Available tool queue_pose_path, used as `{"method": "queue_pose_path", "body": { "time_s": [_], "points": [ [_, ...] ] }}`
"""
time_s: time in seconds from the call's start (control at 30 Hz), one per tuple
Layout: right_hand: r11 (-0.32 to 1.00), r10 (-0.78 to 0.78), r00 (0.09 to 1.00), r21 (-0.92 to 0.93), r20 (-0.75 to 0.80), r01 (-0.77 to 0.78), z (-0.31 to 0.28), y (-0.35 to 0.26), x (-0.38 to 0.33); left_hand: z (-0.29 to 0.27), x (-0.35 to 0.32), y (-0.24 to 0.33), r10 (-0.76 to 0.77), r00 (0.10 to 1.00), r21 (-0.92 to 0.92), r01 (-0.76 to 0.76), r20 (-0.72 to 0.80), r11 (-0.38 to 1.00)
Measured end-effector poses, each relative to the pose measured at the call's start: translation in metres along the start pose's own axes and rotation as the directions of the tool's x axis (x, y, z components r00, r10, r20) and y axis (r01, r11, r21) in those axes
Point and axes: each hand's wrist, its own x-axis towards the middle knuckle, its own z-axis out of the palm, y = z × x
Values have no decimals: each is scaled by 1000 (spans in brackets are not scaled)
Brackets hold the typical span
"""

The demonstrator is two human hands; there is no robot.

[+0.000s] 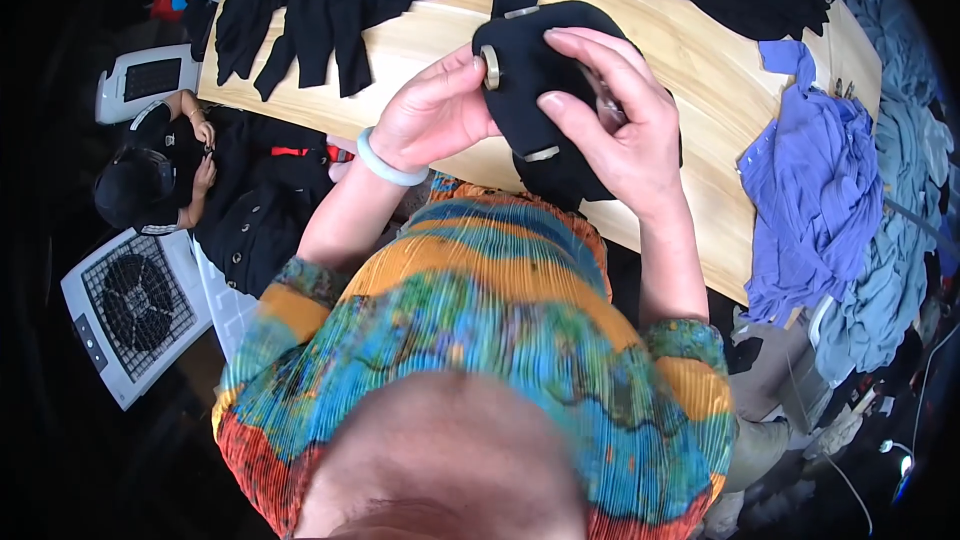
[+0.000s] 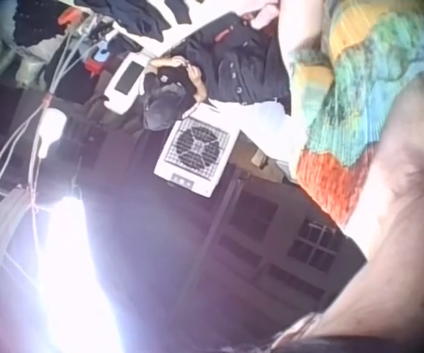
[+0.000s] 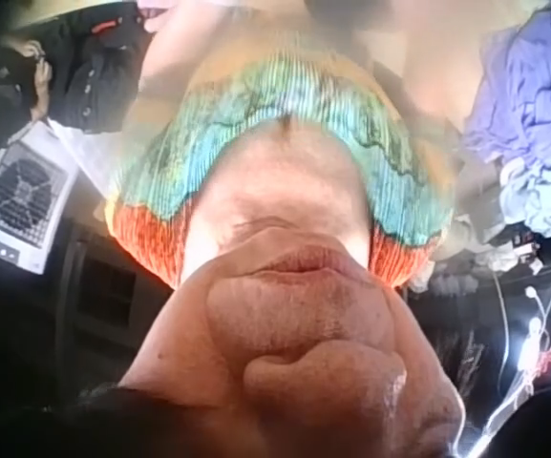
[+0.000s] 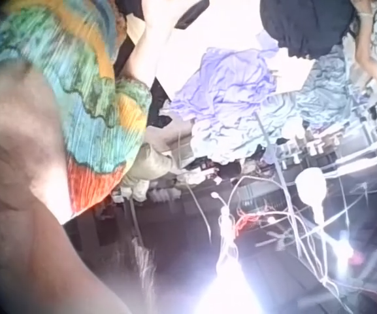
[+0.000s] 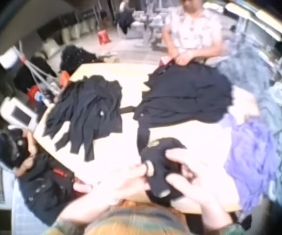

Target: Trim loose threads from black garments using thread nippers and sort them into piles.

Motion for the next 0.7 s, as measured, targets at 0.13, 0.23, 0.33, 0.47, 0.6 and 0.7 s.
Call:
{"method": "queue_pose_path", "body": {
  "time_s": [0.13, 0.23, 0.33, 0.47, 0.6, 0.7],
  "points": [
    [973, -147, 989, -178, -4, 144, 10, 8, 3, -1, 1, -5, -30, 999, 7, 30, 30, 1000],
    [960, -162, 986, -237, -36, 149, 7, 0, 7, 7, 1, -5, -41, 998, -87, 38, -38, 995],
    [994, -74, 982, -94, -174, 59, 0, -3, 9, 1, -4, -4, -5, 997, -140, 15, 73, 990],
    [999, -21, 968, -47, -251, 9, -10, -3, 8, 3, -7, -2, 3, 995, -139, 11, 98, 990],
    [1000, 12, 965, -24, -263, -19, -7, 1, 3, -1, -7, -5, 29, 991, -128, -12, 127, 992],
    [997, -7, 987, -72, -160, -5, -7, -2, 0, -1, -5, -5, 33, 992, -120, -17, 126, 993]
  ]
}}
